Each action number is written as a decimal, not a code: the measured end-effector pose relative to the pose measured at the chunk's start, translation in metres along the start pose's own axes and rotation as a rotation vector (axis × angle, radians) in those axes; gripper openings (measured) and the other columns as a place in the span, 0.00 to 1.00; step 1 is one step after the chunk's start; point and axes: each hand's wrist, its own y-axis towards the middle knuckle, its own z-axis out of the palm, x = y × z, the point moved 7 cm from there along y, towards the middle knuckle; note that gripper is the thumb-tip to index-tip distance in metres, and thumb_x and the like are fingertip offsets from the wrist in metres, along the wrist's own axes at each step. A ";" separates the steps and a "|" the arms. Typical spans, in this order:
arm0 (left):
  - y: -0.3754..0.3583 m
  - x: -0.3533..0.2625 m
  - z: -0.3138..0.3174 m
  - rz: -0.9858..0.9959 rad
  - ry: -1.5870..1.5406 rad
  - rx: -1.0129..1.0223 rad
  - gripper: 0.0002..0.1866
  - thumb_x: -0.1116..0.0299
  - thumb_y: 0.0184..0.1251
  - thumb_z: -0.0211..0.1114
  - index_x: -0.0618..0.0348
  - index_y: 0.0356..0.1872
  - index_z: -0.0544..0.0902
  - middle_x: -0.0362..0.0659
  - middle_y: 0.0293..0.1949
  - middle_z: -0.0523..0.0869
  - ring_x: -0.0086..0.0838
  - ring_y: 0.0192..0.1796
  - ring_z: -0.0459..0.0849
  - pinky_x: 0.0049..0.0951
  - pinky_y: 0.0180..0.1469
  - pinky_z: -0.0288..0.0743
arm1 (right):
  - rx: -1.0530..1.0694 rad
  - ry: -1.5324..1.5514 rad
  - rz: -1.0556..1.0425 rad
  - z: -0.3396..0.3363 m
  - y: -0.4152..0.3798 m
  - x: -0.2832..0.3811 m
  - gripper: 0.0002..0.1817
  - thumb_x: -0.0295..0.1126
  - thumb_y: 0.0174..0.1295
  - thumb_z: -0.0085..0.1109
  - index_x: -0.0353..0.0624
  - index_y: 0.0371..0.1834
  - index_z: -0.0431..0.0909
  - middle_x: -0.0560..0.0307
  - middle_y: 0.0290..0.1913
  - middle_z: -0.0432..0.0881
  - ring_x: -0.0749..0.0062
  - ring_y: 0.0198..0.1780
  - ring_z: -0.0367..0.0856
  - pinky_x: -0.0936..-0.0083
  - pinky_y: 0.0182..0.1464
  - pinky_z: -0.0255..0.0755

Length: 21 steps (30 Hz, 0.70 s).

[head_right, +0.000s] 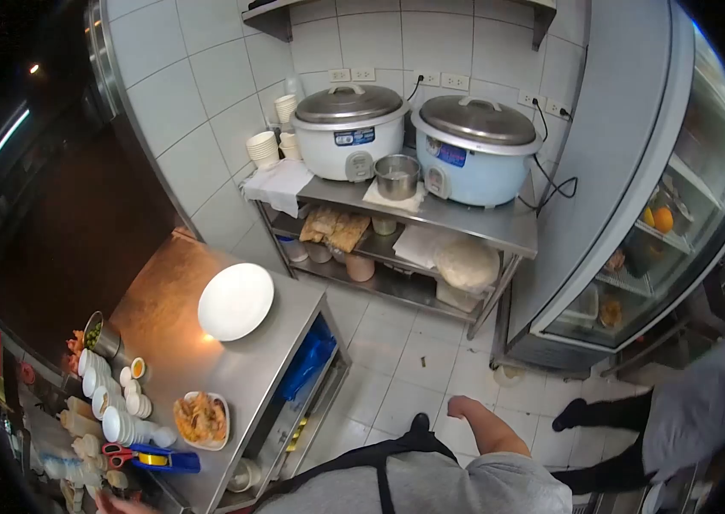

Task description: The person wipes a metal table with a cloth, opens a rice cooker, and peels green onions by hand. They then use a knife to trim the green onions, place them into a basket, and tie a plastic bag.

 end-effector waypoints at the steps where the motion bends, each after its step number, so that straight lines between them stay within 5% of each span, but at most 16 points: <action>1: -0.018 -0.013 0.035 -0.154 -0.144 0.072 0.17 0.78 0.59 0.52 0.65 0.51 0.74 0.53 0.49 0.77 0.43 0.51 0.75 0.38 0.58 0.66 | -0.102 -0.057 -0.030 -0.052 -0.015 0.006 0.17 0.41 0.53 0.55 0.41 0.39 0.80 0.45 0.42 0.80 0.51 0.46 0.78 0.60 0.48 0.71; 4: -0.086 -0.131 0.138 -0.235 -0.423 0.383 0.10 0.80 0.63 0.49 0.65 0.43 0.75 0.46 0.41 0.78 0.30 0.45 0.77 0.28 0.51 0.72 | -0.327 0.260 -0.036 -0.148 -0.024 -0.015 0.18 0.38 0.51 0.55 0.42 0.44 0.78 0.46 0.43 0.80 0.51 0.47 0.78 0.61 0.50 0.71; 5: -0.114 -0.180 0.174 -0.427 -0.687 0.471 0.07 0.80 0.62 0.50 0.63 0.39 0.74 0.44 0.39 0.77 0.29 0.42 0.76 0.29 0.48 0.71 | -0.349 0.272 -0.030 -0.167 -0.022 -0.025 0.18 0.38 0.51 0.55 0.43 0.45 0.78 0.46 0.44 0.80 0.52 0.47 0.78 0.61 0.50 0.71; 7: -0.171 -0.280 0.235 -0.657 -0.967 0.797 0.11 0.76 0.65 0.53 0.62 0.48 0.70 0.45 0.39 0.78 0.29 0.40 0.78 0.28 0.45 0.74 | -0.347 0.267 -0.037 -0.193 -0.020 -0.037 0.19 0.38 0.51 0.55 0.44 0.46 0.77 0.46 0.45 0.80 0.52 0.49 0.77 0.62 0.51 0.70; 9: -0.224 -0.371 0.272 -0.942 -1.275 1.324 0.25 0.68 0.68 0.52 0.59 0.63 0.56 0.49 0.46 0.77 0.34 0.45 0.81 0.29 0.47 0.74 | -0.313 0.227 -0.066 -0.218 -0.020 -0.043 0.19 0.39 0.52 0.56 0.44 0.46 0.77 0.47 0.45 0.80 0.53 0.50 0.76 0.63 0.53 0.69; 12: -0.285 -0.445 0.318 -1.085 -1.382 1.701 0.26 0.64 0.70 0.50 0.57 0.65 0.54 0.49 0.51 0.75 0.35 0.47 0.80 0.30 0.49 0.73 | -0.260 0.326 -0.143 -0.265 -0.037 -0.031 0.21 0.42 0.53 0.57 0.44 0.49 0.76 0.45 0.49 0.78 0.52 0.51 0.75 0.64 0.53 0.69; 14: -0.310 -0.481 0.352 -1.113 -1.331 1.833 0.25 0.61 0.70 0.51 0.57 0.64 0.56 0.49 0.52 0.74 0.34 0.49 0.79 0.31 0.50 0.72 | -0.450 0.484 -0.133 -0.305 -0.043 -0.045 0.24 0.44 0.54 0.58 0.44 0.51 0.74 0.43 0.51 0.75 0.52 0.53 0.73 0.64 0.55 0.68; 17: -0.335 -0.534 0.416 -0.881 -1.383 1.871 0.24 0.61 0.70 0.51 0.56 0.63 0.58 0.46 0.53 0.75 0.32 0.52 0.77 0.31 0.53 0.69 | -0.846 0.554 -0.124 -0.388 -0.071 -0.069 0.29 0.44 0.53 0.61 0.36 0.54 0.70 0.37 0.55 0.69 0.48 0.58 0.67 0.64 0.60 0.62; 21: -0.352 -0.631 0.497 0.065 -1.320 1.536 0.24 0.62 0.63 0.58 0.63 0.57 0.68 0.49 0.56 0.72 0.43 0.59 0.70 0.45 0.58 0.62 | -1.341 0.659 0.061 -0.500 -0.106 -0.118 0.42 0.45 0.50 0.64 0.29 0.62 0.57 0.34 0.63 0.57 0.46 0.66 0.55 0.65 0.66 0.53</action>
